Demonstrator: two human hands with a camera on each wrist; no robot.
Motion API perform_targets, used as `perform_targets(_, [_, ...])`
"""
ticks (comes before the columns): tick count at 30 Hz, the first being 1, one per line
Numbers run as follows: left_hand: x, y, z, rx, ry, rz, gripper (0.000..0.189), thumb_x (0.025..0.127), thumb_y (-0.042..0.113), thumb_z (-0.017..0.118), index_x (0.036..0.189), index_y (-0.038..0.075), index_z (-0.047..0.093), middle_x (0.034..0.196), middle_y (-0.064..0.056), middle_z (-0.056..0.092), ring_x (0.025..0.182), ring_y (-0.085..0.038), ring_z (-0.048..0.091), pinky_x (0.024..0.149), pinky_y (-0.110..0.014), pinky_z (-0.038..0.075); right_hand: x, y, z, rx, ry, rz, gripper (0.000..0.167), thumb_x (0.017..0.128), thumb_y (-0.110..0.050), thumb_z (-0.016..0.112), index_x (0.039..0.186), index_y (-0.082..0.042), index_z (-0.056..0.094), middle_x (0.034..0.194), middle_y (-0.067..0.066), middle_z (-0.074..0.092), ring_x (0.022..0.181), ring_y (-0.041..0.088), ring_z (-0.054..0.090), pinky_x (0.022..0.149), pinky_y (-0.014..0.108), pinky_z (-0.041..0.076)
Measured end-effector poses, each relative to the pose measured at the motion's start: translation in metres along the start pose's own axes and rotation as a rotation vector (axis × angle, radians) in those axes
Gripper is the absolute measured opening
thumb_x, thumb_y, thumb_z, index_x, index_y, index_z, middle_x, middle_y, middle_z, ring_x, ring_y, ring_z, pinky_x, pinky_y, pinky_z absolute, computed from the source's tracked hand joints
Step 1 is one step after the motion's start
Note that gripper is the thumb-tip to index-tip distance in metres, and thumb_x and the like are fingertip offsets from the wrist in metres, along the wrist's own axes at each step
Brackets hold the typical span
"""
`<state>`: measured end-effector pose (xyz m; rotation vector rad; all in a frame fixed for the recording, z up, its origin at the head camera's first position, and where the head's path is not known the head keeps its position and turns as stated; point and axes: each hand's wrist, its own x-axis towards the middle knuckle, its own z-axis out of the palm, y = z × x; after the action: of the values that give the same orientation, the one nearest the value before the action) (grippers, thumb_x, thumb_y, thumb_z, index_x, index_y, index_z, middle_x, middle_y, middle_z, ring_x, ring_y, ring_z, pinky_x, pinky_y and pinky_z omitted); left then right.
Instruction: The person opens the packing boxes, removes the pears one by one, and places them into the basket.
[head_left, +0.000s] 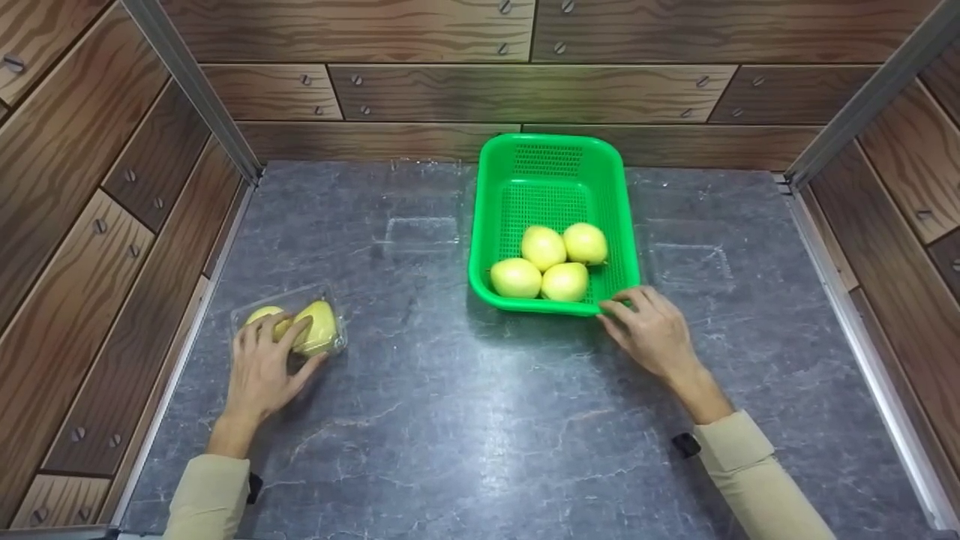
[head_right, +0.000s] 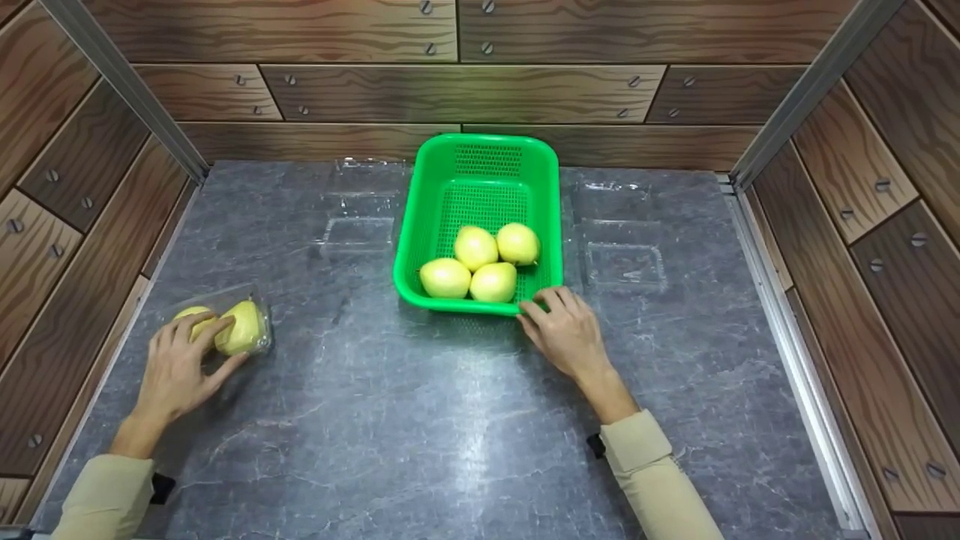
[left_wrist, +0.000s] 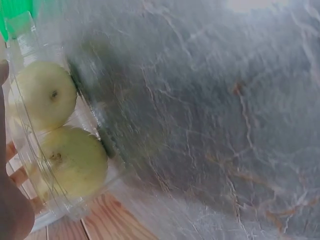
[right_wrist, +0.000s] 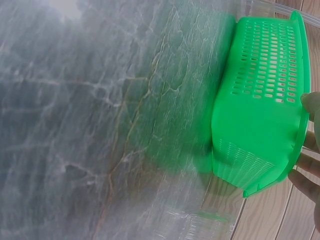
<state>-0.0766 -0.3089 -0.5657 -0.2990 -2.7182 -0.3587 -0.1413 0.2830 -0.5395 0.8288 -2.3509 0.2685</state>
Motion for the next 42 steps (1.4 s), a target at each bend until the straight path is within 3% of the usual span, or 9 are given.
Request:
perform_targets(19, [-0.001, 0.006, 0.0, -0.037, -0.002, -0.025, 0.056, 0.089, 0.046, 0.078, 0.134, 0.015, 0.069, 0.136, -0.023, 0.062, 0.128, -0.051, 0.053, 0.114, -0.07, 0.033, -0.001, 0.001, 0.003, 0.017, 0.015, 0.0, 0.024, 0.08, -0.019, 0.091, 0.101, -0.012, 0.082, 0.097, 0.01, 0.074, 0.09, 0.032, 0.07, 0.075, 0.044, 0.063])
perform_targets(42, [0.005, 0.039, 0.014, -0.039, 0.034, 0.086, 0.056, 0.087, 0.049, 0.077, 0.133, 0.017, 0.069, 0.133, -0.02, 0.065, 0.125, -0.049, 0.056, 0.114, -0.072, 0.036, -0.001, 0.002, 0.002, 0.016, 0.008, 0.011, 0.022, 0.083, -0.02, 0.089, 0.102, -0.011, 0.081, 0.098, 0.01, 0.074, 0.091, 0.032, 0.07, 0.076, 0.043, 0.063])
